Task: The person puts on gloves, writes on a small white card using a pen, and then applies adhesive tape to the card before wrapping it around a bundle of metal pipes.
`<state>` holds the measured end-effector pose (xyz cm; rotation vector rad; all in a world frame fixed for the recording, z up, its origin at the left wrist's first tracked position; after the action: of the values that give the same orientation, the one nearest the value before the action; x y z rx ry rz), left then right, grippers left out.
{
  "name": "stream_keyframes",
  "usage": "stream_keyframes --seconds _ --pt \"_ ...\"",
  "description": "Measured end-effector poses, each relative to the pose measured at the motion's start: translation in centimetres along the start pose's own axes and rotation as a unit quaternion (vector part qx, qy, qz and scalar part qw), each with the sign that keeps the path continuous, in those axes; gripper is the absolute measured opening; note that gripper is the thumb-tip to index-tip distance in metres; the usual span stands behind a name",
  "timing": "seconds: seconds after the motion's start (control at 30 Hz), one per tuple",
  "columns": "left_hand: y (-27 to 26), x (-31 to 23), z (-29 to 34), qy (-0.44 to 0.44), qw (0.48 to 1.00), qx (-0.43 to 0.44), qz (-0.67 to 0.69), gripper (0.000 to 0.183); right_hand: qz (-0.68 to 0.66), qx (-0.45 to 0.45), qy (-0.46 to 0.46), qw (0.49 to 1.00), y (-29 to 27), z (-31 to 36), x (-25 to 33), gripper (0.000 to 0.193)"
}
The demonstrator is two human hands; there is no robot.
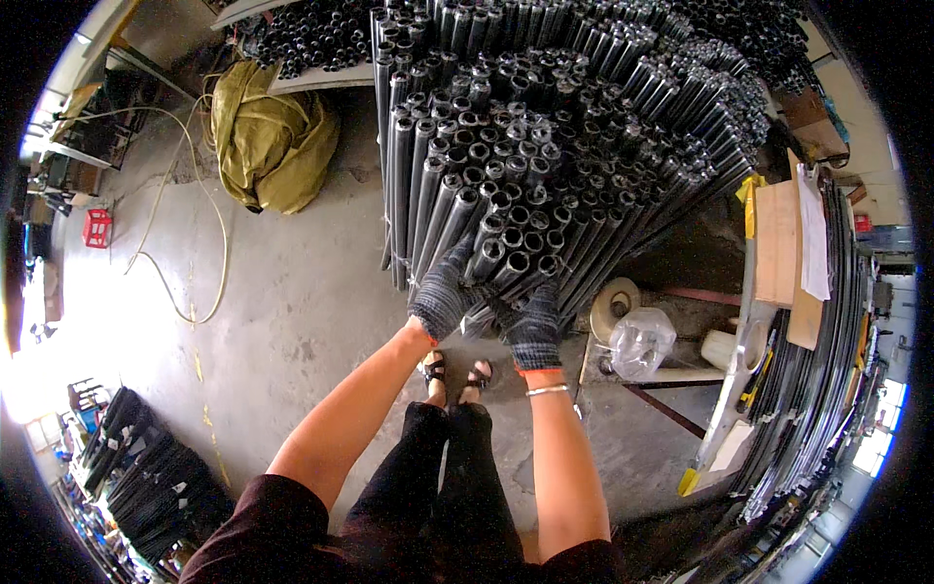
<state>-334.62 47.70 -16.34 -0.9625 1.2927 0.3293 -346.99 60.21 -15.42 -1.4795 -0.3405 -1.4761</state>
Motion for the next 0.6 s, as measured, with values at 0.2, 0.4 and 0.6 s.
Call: stream_keyframes --seconds 0.2,0.4,0.6 --pt "-0.8 -2.6 1.0 -0.114 0.916 0.004 0.385 0.073 -0.213 0.043 0.017 0.976 0.1 1.4 -2.5 0.107" --pt "-2.8 1.1 6.3 -0.161 0.962 -0.086 0.206 0.045 -0.093 0.073 0.116 0.986 -5.7 12.9 -10.6 0.086" --pt "-1.5 2.3 11.4 -0.206 0.953 -0.078 0.208 0.031 0.055 0.187 0.242 0.951 -14.6 29.9 -22.8 0.067"
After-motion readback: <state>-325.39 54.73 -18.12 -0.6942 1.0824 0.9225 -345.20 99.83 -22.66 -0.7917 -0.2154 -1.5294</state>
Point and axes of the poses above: each hand's wrist, its own z-axis away from the middle knuckle, its own y-axis out of the palm, x = y × z, the point moved 1 cm from there along -z, towards the middle knuckle, and after that the axes turned 1 degree about x, right-handed, at the moved point
